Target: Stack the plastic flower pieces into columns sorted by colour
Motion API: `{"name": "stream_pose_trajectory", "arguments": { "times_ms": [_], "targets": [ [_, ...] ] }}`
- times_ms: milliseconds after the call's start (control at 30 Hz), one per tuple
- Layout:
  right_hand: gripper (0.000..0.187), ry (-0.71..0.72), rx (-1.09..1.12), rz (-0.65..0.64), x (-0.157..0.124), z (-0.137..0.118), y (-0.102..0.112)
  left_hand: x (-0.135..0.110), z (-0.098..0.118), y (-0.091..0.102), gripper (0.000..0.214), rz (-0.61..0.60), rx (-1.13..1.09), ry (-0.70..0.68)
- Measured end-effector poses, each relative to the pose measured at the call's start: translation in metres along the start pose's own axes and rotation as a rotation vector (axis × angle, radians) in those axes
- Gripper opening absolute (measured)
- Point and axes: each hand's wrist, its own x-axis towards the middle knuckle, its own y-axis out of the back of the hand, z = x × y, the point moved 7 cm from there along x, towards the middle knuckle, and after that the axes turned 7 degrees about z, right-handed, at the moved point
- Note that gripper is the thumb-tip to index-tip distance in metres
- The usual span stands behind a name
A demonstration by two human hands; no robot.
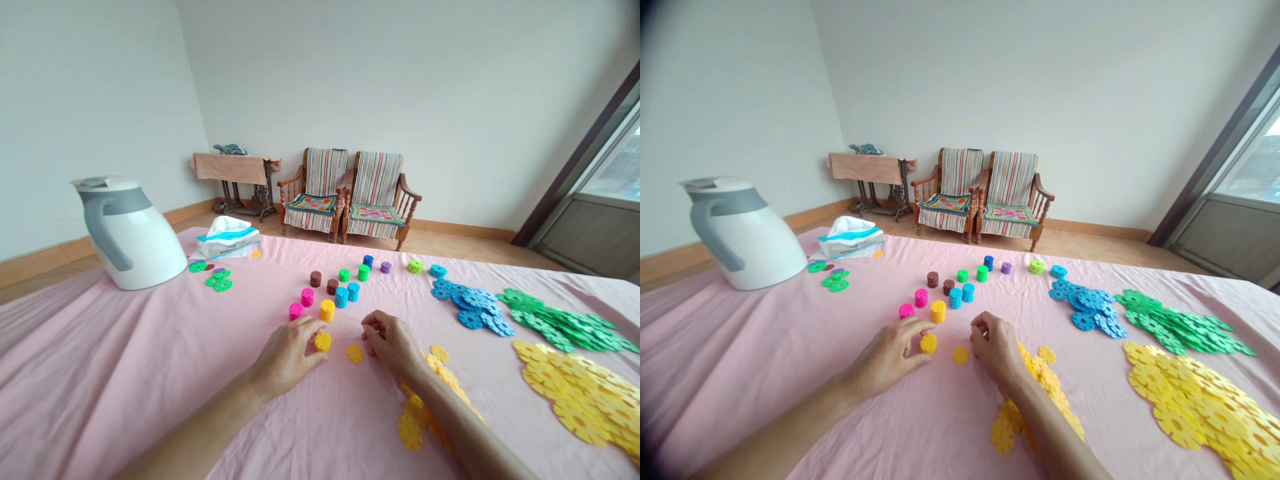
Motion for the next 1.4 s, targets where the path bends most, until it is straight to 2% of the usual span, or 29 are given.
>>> {"name": "stream_pose_trajectory", "arguments": {
  "times_ms": [233,400,567,700,867,1000,1067,1133,1267,1400],
  "targets": [
    [0.016,0.003,-0.008,0.001,0.0,0.0,-0.001,0.0,0.002,0.0,0.039,0.001,0.01,-0.026],
    [0.017,0.004,0.011,0.021,0.0,-0.004,0.002,0.0,0.008,0.01,0.044,0.061,0.004,-0.043],
    [0.023,0.018,0.038,0.082,0.003,-0.012,0.017,-0.005,0.022,0.018,0.027,0.126,-0.002,-0.108],
    [0.033,0.022,-0.061,0.116,0.002,-0.003,0.037,-0.013,0.035,0.009,0.015,0.089,-0.006,-0.235],
    [0.044,0.128,-0.332,0.291,-0.002,0.002,0.069,-0.018,0.052,-0.007,0.015,-0.006,0.07,-0.349],
    [0.05,0.123,-0.351,0.407,-0.005,0.003,0.084,-0.01,0.069,-0.011,0.013,-0.033,0.186,-0.395],
    [0.049,0.126,-0.351,0.455,-0.007,0.005,0.088,-0.003,0.076,-0.014,0.006,-0.062,0.229,-0.422],
    [0.047,0.137,-0.359,0.474,-0.007,0.008,0.089,0.006,0.079,-0.02,0.01,-0.095,0.269,-0.42],
    [0.041,0.151,-0.358,0.466,-0.006,0.012,0.087,0.02,0.075,-0.034,0.016,-0.157,0.342,-0.392],
    [0.038,0.144,-0.336,0.453,-0.006,0.013,0.085,0.025,0.071,-0.043,0.013,-0.207,0.327,-0.356]
  ]
}}
